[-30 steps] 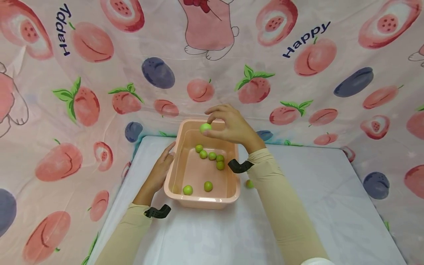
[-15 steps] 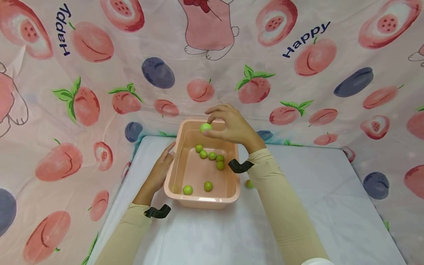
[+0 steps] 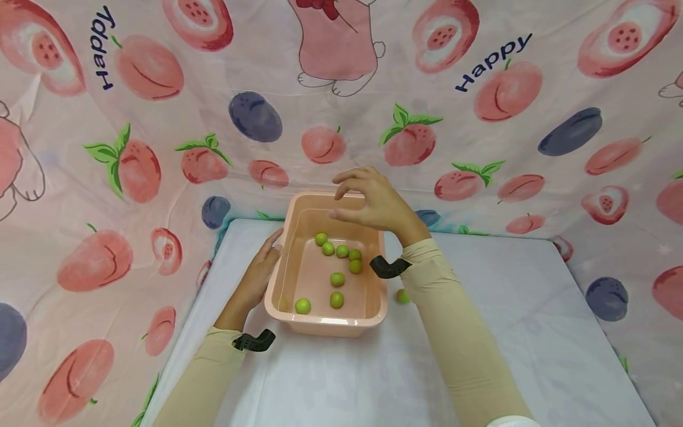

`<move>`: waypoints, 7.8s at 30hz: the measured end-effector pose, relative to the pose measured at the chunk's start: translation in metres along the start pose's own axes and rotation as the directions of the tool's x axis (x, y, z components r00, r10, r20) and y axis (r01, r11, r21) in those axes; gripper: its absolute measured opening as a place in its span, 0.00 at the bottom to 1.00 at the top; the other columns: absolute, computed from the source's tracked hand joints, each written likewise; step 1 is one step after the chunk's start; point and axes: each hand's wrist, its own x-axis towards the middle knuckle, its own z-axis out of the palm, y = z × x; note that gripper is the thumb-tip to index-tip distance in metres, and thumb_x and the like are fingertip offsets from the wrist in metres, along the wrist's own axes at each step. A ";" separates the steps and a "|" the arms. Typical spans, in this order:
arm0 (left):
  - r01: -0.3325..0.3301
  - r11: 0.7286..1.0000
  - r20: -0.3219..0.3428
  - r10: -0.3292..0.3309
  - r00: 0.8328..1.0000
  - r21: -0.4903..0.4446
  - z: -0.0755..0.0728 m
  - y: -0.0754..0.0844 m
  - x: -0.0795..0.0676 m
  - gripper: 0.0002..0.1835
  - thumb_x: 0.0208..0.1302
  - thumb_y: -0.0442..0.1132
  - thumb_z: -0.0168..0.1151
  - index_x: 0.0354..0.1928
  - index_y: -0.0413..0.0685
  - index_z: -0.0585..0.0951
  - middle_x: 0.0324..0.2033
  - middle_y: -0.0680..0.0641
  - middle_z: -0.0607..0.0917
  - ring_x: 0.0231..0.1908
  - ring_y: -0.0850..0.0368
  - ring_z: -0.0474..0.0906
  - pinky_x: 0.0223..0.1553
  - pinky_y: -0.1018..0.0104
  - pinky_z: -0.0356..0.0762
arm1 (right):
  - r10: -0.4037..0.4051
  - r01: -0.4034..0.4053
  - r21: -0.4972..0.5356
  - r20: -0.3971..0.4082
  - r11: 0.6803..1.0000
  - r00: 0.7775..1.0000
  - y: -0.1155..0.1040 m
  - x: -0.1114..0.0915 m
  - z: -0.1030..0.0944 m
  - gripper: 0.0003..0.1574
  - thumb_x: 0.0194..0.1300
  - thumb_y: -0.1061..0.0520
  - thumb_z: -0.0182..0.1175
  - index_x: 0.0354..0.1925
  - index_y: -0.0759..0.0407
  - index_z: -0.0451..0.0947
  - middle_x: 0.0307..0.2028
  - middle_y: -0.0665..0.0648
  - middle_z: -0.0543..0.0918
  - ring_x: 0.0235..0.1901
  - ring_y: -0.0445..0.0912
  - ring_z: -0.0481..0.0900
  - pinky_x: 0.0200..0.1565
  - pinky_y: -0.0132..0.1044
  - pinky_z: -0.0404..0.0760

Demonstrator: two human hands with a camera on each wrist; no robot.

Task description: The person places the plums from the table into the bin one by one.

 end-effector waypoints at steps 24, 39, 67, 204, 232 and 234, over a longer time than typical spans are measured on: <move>0.004 1.000 0.005 -0.004 1.000 -0.022 0.000 0.003 0.000 0.30 0.81 0.58 0.43 0.80 0.73 0.54 0.77 0.43 0.63 0.71 0.36 0.68 0.67 0.39 0.71 | 0.201 -0.201 0.008 0.008 0.980 0.980 0.060 -0.063 0.001 0.20 0.60 0.39 0.73 0.41 0.51 0.87 0.62 0.53 0.80 0.68 0.53 0.69 0.72 0.63 0.60; 0.022 1.000 0.012 -0.022 1.000 -0.015 -0.001 0.002 0.001 0.29 0.81 0.59 0.42 0.80 0.76 0.54 0.76 0.41 0.65 0.70 0.38 0.69 0.65 0.43 0.73 | 0.405 -0.406 0.004 0.055 0.914 0.913 0.111 -0.136 0.018 0.30 0.61 0.33 0.71 0.45 0.56 0.87 0.63 0.57 0.80 0.68 0.59 0.69 0.70 0.68 0.62; 0.017 1.000 0.011 -0.017 1.000 0.001 0.000 0.004 -0.002 0.29 0.82 0.58 0.40 0.80 0.75 0.53 0.78 0.43 0.60 0.73 0.37 0.65 0.69 0.38 0.68 | 0.493 -0.498 0.045 0.090 0.866 0.865 0.142 -0.205 0.072 0.24 0.56 0.37 0.75 0.40 0.53 0.87 0.60 0.56 0.83 0.65 0.59 0.71 0.68 0.65 0.64; 0.011 0.999 0.015 -0.010 1.000 -0.042 0.000 0.000 0.003 0.29 0.82 0.56 0.41 0.81 0.73 0.53 0.77 0.42 0.61 0.72 0.37 0.66 0.69 0.38 0.68 | 0.193 -0.188 -0.086 0.058 0.978 0.979 0.076 -0.089 -0.010 0.21 0.56 0.40 0.76 0.39 0.54 0.87 0.61 0.57 0.82 0.65 0.56 0.69 0.66 0.65 0.67; 0.035 0.999 0.011 -0.034 0.999 -0.015 0.000 0.004 0.002 0.29 0.84 0.50 0.39 0.82 0.67 0.51 0.78 0.39 0.59 0.73 0.34 0.65 0.68 0.38 0.68 | -0.020 0.020 -0.018 0.019 1.000 1.000 0.018 -0.017 -0.004 0.20 0.57 0.39 0.75 0.38 0.51 0.87 0.60 0.53 0.82 0.70 0.54 0.68 0.72 0.56 0.62; 0.031 0.999 0.006 -0.031 0.999 -0.010 0.000 0.004 0.002 0.29 0.83 0.52 0.39 0.82 0.69 0.52 0.78 0.40 0.60 0.73 0.35 0.65 0.68 0.38 0.68 | -0.040 0.040 -0.012 0.016 0.999 0.999 0.014 -0.013 -0.002 0.19 0.57 0.39 0.75 0.38 0.51 0.87 0.59 0.54 0.83 0.69 0.53 0.68 0.71 0.55 0.62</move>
